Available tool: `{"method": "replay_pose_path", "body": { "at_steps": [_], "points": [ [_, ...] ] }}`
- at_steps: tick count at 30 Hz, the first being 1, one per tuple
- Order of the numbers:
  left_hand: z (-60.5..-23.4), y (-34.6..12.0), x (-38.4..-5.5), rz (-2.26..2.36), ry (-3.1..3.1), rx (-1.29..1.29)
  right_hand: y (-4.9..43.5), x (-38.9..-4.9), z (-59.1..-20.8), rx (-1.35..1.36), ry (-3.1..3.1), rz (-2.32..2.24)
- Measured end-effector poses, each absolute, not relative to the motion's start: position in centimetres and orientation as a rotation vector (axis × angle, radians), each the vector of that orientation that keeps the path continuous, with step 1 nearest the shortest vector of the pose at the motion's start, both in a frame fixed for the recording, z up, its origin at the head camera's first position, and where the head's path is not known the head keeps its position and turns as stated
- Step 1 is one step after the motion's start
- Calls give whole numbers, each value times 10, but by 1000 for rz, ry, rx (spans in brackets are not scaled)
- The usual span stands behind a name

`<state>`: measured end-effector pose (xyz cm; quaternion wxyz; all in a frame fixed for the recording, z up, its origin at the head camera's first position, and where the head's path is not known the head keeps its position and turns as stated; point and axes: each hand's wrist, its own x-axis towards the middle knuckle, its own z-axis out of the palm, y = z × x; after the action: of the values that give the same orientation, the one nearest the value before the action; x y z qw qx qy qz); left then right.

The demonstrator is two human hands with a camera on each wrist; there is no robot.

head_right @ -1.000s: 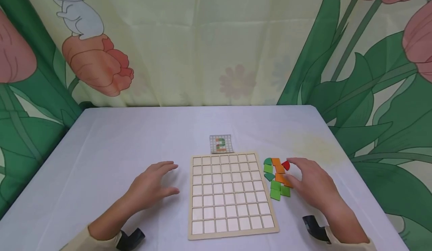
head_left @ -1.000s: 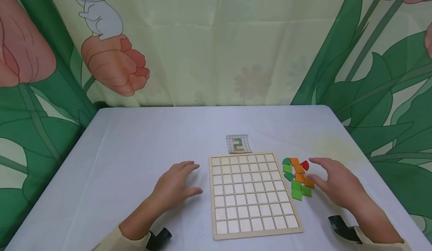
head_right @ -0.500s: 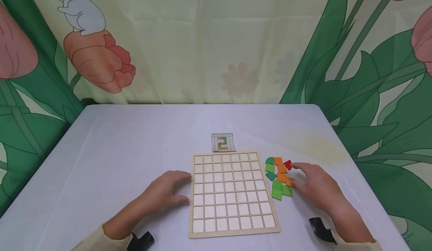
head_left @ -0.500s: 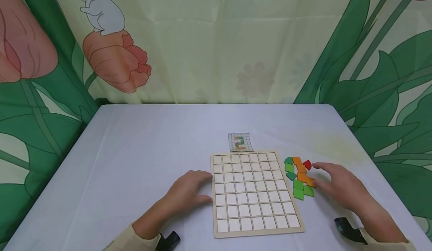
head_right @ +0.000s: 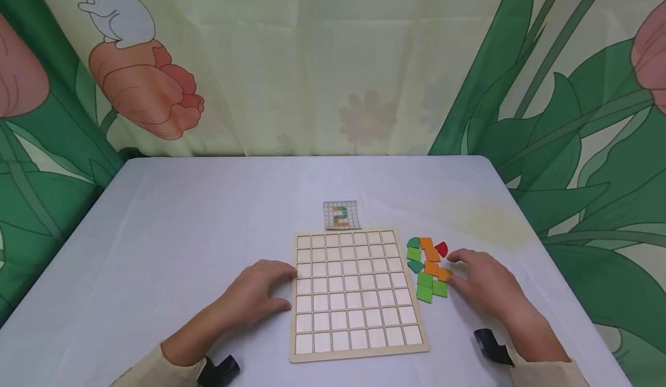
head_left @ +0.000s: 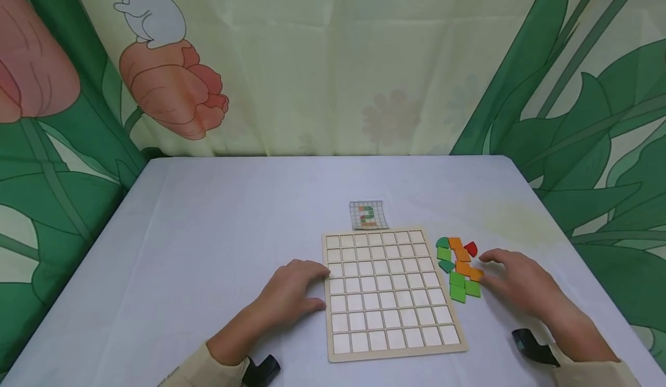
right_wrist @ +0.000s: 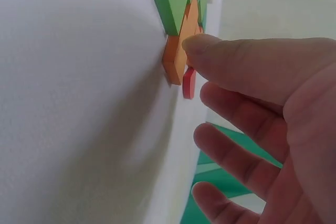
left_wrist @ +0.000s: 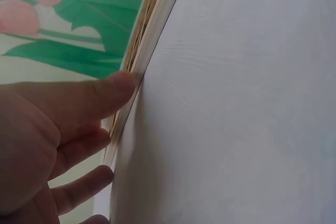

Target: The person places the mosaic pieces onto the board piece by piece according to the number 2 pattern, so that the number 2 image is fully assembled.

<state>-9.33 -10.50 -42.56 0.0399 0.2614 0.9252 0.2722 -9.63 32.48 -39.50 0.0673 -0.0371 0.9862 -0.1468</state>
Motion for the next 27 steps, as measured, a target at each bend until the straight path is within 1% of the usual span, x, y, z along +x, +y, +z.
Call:
{"method": "replay_pose_path", "body": {
  "at_steps": [16, 27],
  "points": [
    [-424, -99, -92, 845, 2825, 827, 330, -102, -404, -92, 2935, -479],
    [-426, -94, -92, 799, 2827, 779, 332, -100, -406, -114, 2938, -543]
  ]
}}
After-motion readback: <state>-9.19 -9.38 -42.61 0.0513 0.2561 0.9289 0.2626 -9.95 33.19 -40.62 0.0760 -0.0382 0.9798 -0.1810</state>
